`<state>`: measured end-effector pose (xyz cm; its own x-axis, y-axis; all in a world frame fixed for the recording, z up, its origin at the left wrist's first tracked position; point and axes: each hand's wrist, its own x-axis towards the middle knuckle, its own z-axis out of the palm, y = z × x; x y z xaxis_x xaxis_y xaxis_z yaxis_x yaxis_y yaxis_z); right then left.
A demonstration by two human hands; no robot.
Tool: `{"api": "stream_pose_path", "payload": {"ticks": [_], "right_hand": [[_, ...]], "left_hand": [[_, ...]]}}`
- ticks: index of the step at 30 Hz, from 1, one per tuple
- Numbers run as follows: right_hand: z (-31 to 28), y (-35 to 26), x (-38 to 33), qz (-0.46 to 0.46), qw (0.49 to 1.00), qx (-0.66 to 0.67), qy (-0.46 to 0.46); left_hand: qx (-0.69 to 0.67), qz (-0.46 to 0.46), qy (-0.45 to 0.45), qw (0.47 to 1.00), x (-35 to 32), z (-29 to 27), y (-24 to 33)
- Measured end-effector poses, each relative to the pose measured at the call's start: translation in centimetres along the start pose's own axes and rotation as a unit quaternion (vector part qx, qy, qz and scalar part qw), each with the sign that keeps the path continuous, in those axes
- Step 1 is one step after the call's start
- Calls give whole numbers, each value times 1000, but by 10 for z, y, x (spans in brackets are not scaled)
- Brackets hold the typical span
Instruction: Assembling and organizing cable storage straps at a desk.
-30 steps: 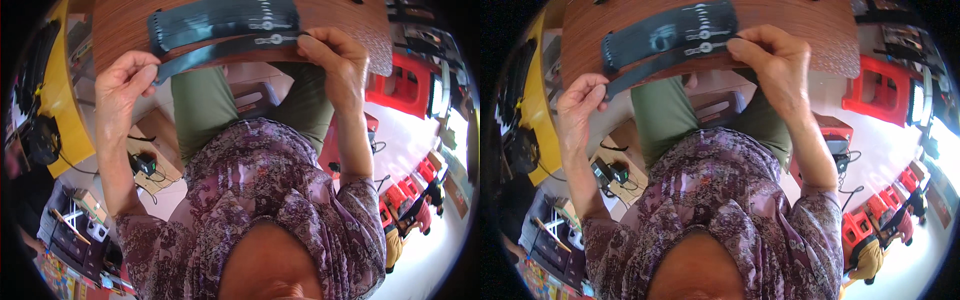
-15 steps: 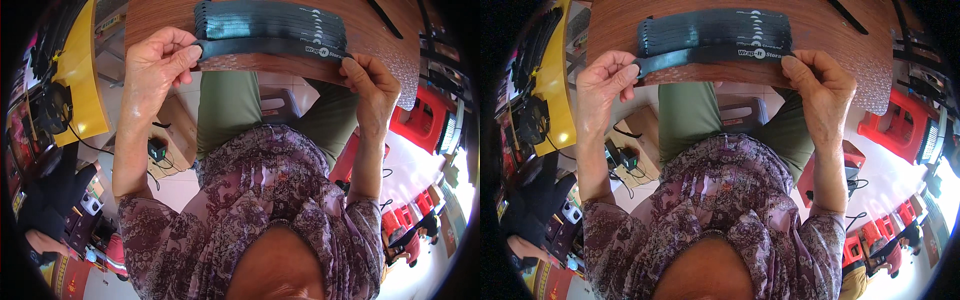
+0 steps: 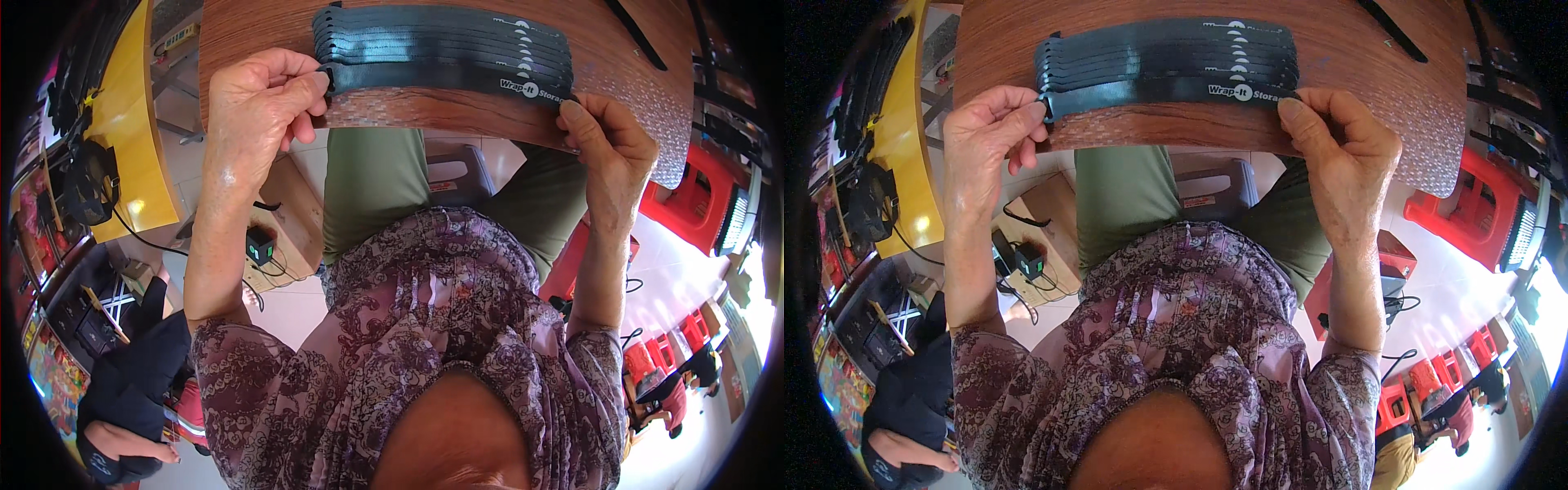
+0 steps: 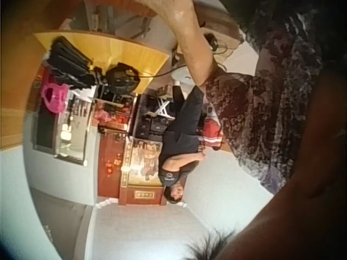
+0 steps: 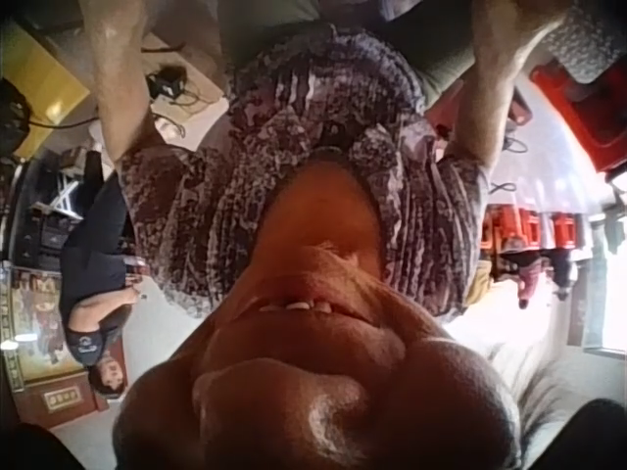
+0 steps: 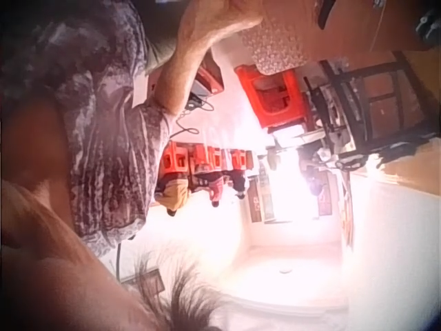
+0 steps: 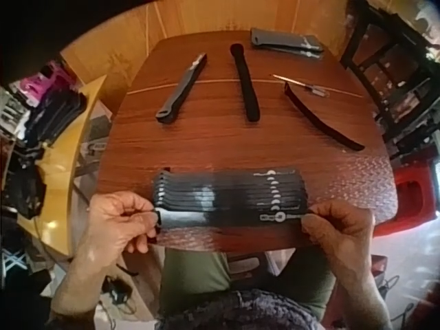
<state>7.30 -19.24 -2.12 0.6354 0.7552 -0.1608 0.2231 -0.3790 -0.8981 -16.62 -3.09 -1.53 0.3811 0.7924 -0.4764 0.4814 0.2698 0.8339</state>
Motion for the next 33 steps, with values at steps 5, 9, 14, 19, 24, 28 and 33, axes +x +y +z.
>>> {"api": "stream_pose_path", "payload": {"ticks": [5,9,14,19,24,28,33], "right_hand": [[-1,-2,-1,9,1000,-6,7],[-2,-2,1,12,1000,-27,8],[0,5,5,-23,999,-21,17],[0,3,5,-16,999,-26,12],[-4,3,5,-21,997,-78,-19],[-3,2,7,-30,995,-99,-13],[-1,5,9,-45,996,-80,10]], "left_hand": [[21,-13,2,1000,0,2,4],[2,-27,-10,1000,4,1,6],[5,-36,4,999,5,-2,4],[6,-43,2,999,7,-5,2],[2,-37,-1,999,10,-5,-4],[6,-36,0,999,10,-4,-1],[8,-37,1,999,12,-4,-2]]}}
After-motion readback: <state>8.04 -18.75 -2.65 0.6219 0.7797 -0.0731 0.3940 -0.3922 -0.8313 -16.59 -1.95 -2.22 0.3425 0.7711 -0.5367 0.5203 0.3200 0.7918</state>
